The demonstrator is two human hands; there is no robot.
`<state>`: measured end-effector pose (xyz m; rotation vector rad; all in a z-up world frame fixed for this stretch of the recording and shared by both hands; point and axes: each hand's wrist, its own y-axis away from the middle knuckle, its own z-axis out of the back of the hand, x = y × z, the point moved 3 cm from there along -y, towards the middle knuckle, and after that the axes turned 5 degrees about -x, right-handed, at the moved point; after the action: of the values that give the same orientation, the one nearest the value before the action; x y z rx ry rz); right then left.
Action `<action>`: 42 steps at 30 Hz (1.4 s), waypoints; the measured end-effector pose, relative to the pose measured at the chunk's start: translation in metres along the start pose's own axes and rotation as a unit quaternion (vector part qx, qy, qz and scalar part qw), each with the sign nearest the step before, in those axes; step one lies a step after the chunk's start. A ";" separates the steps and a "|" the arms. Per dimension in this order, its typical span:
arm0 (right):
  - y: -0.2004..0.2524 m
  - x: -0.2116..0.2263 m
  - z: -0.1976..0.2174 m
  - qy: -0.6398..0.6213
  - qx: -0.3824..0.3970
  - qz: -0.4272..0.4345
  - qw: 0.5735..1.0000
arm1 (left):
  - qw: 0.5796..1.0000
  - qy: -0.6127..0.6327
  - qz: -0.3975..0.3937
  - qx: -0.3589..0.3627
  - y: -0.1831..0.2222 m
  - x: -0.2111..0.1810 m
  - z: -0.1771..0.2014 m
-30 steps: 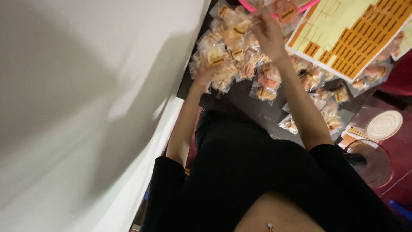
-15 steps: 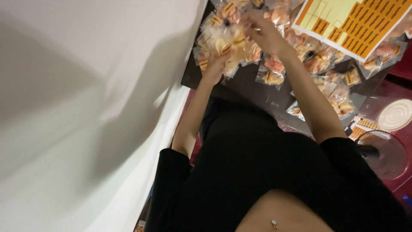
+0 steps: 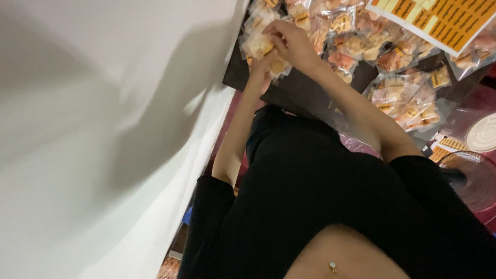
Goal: The person peels small orange stickers from a sheet and applies them one by one to small transparent plastic bags containing snacks on a table, then moves the labeled bags into a pile.
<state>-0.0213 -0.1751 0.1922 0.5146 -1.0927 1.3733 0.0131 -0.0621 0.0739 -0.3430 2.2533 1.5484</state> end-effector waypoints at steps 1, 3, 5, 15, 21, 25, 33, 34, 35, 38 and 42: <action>0.003 0.000 -0.003 -0.001 0.000 -0.001 1.000 | 1.000 -0.001 0.001 0.000 -0.002 0.005 0.008; 0.005 -0.002 -0.007 -0.045 0.020 -0.048 0.998 | 0.991 0.063 -0.079 0.091 -0.006 0.009 0.017; 0.007 0.000 -0.004 -0.056 0.026 -0.066 0.996 | 0.987 0.071 -0.101 0.099 -0.019 0.018 0.030; 0.062 -0.126 -0.068 0.034 0.178 -0.270 0.946 | 0.987 0.073 -0.140 0.020 0.009 0.019 0.094; 0.061 -0.153 -0.132 0.117 0.194 -0.316 0.921 | 0.986 0.066 -0.146 0.056 -0.011 0.032 0.125; 0.065 -0.168 -0.151 0.229 0.158 -0.316 0.907 | 0.983 0.063 -0.161 0.056 -0.012 0.030 0.127; 0.038 -0.088 -0.063 0.086 0.159 -0.336 0.924 | 0.980 0.090 -0.153 0.086 -0.009 0.027 0.124; 0.038 -0.082 -0.045 0.087 0.157 -0.337 0.924 | 0.980 0.089 -0.152 0.088 -0.008 0.026 0.120; 0.035 -0.071 -0.028 0.042 0.146 -0.261 0.953 | 0.984 0.084 -0.140 0.070 -0.007 0.026 0.116; 0.028 -0.049 -0.002 -0.016 0.147 -0.167 0.975 | 0.983 0.090 -0.134 0.090 -0.012 0.026 0.096; 0.033 -0.050 -0.020 -0.007 0.228 -0.093 0.969 | 0.890 0.011 -0.307 0.338 -0.064 0.057 0.092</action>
<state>-0.0382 -0.1777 0.1314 0.9388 -0.7131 1.4555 0.0042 0.0013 -0.0342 -0.7593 2.2179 0.4078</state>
